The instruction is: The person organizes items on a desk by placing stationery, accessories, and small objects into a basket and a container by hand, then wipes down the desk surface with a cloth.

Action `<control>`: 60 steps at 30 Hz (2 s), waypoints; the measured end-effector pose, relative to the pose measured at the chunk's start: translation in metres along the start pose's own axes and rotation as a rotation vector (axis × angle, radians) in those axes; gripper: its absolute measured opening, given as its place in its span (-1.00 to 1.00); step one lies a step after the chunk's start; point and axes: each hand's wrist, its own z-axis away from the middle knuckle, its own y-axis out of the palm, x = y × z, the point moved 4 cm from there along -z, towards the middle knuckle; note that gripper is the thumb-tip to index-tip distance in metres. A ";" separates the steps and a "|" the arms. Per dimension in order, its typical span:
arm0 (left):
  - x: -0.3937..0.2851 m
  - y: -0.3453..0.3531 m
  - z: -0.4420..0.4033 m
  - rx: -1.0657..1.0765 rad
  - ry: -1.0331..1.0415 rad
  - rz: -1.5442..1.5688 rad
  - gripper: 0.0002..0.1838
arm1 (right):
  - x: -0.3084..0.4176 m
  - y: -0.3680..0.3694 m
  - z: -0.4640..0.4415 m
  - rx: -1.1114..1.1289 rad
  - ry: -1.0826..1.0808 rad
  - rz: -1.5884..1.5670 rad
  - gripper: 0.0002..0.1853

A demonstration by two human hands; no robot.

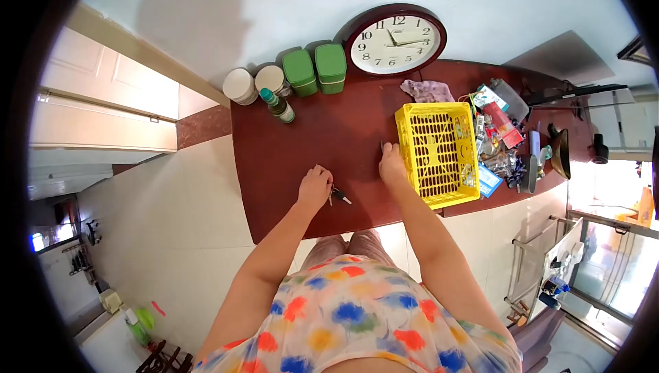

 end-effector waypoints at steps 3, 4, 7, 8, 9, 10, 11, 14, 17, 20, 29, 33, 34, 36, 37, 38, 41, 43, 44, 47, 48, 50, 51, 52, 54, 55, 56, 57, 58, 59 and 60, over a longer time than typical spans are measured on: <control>0.003 0.002 -0.013 -0.040 0.001 -0.007 -0.80 | 0.006 -0.011 0.016 -0.074 -0.086 -0.407 -0.66; 0.002 0.002 -0.016 -0.041 -0.012 -0.013 -0.81 | 0.006 -0.018 0.021 -0.096 -0.110 -0.481 -0.65; 0.000 0.001 -0.023 -0.038 -0.018 -0.029 -0.81 | -0.005 -0.057 0.043 -0.203 -0.113 -0.710 -0.69; -0.001 0.002 -0.025 -0.023 -0.035 -0.044 -0.81 | -0.012 -0.071 0.049 -0.246 -0.104 -0.789 -0.71; -0.005 0.000 -0.027 -0.025 -0.039 -0.050 -0.81 | -0.027 -0.078 0.053 -0.204 0.014 -0.889 -0.76; -0.010 -0.003 -0.030 -0.027 -0.042 -0.055 -0.81 | -0.042 -0.093 0.056 -0.384 -0.035 -0.811 -0.75; -0.014 -0.005 -0.033 -0.029 -0.043 -0.063 -0.81 | -0.061 -0.102 0.057 -0.412 0.067 -0.865 -0.75; -0.039 -0.004 -0.049 -0.080 -0.003 0.015 -0.79 | -0.131 -0.095 0.039 -0.390 0.201 -0.855 -0.82; -0.074 0.008 -0.065 -0.059 0.031 0.192 -0.77 | -0.160 -0.070 0.021 -0.354 0.012 -0.470 -0.84; -0.114 0.035 -0.081 0.121 -0.108 0.422 -0.62 | -0.128 -0.089 0.020 0.013 0.145 -0.670 -0.66; -0.178 0.094 -0.093 0.249 -0.366 0.465 -0.18 | -0.154 -0.070 -0.018 -0.036 -0.222 -0.958 -0.57; -0.187 0.105 -0.091 0.250 -0.434 0.373 -0.23 | -0.202 -0.133 0.000 -0.470 -0.397 -0.829 -0.70; -0.186 0.109 -0.090 0.230 -0.481 0.328 -0.29 | -0.216 -0.142 0.003 -0.506 -0.364 -0.830 -0.73; -0.184 0.106 -0.085 0.196 -0.509 0.338 -0.32 | -0.236 -0.160 0.003 -0.635 -0.332 -0.813 -0.79; -0.183 0.101 -0.084 0.177 -0.520 0.343 -0.33 | -0.244 -0.165 0.002 -0.615 -0.248 -0.870 -0.79; -0.177 0.099 -0.079 0.124 -0.553 0.351 -0.38 | -0.252 -0.171 0.002 -0.594 -0.167 -0.926 -0.80; -0.144 0.093 -0.053 -0.033 -0.518 0.518 -0.40 | -0.247 -0.179 -0.013 -0.615 -0.287 -0.815 -0.77; -0.139 0.065 -0.031 -0.100 -0.581 0.519 -0.43 | -0.235 -0.172 -0.044 -0.661 -0.492 -0.645 -0.72; -0.161 0.037 -0.020 -0.088 -0.719 0.546 -0.45 | -0.225 -0.168 -0.061 -0.605 -0.546 -0.611 -0.69; -0.137 0.027 0.014 -0.211 -0.744 0.426 -0.45 | -0.183 -0.143 -0.118 -0.512 -0.682 -0.461 -0.60; -0.134 0.027 0.022 -0.215 -0.781 0.442 -0.45 | -0.174 -0.127 -0.139 -0.528 -0.715 -0.378 -0.58; -0.130 0.025 0.034 -0.221 -0.852 0.471 -0.44 | -0.156 -0.108 -0.162 -0.497 -0.695 -0.260 -0.53; -0.129 0.029 0.037 -0.263 -0.845 0.480 -0.45 | -0.150 -0.106 -0.164 -0.481 -0.668 -0.222 -0.55; -0.130 0.033 0.040 -0.303 -0.836 0.490 -0.45 | -0.145 -0.105 -0.162 -0.467 -0.637 -0.182 -0.57; -0.126 0.032 0.037 -0.317 -0.864 0.453 -0.46 | -0.131 -0.102 -0.161 -0.486 -0.574 -0.133 -0.62; -0.124 0.032 0.035 -0.328 -0.860 0.484 -0.46 | -0.129 -0.085 -0.165 -0.443 -0.646 -0.142 -0.64; -0.120 0.033 0.035 -0.340 -0.856 0.514 -0.46 | -0.126 -0.063 -0.170 -0.400 -0.718 -0.152 -0.67; -0.119 0.034 0.034 -0.350 -0.849 0.547 -0.46 | -0.120 -0.062 -0.165 -0.357 -0.787 -0.159 -0.69; -0.118 0.034 0.034 -0.370 -0.834 0.574 -0.47 | -0.125 -0.068 -0.156 -0.363 -0.806 -0.274 -0.78; -0.117 0.033 0.036 -0.388 -0.817 0.599 -0.48 | -0.129 -0.074 -0.163 -0.333 -0.786 -0.477 -0.76; -0.115 0.031 0.035 -0.409 -0.797 0.623 -0.48 | -0.138 -0.082 -0.180 -0.306 -0.762 -0.680 -0.74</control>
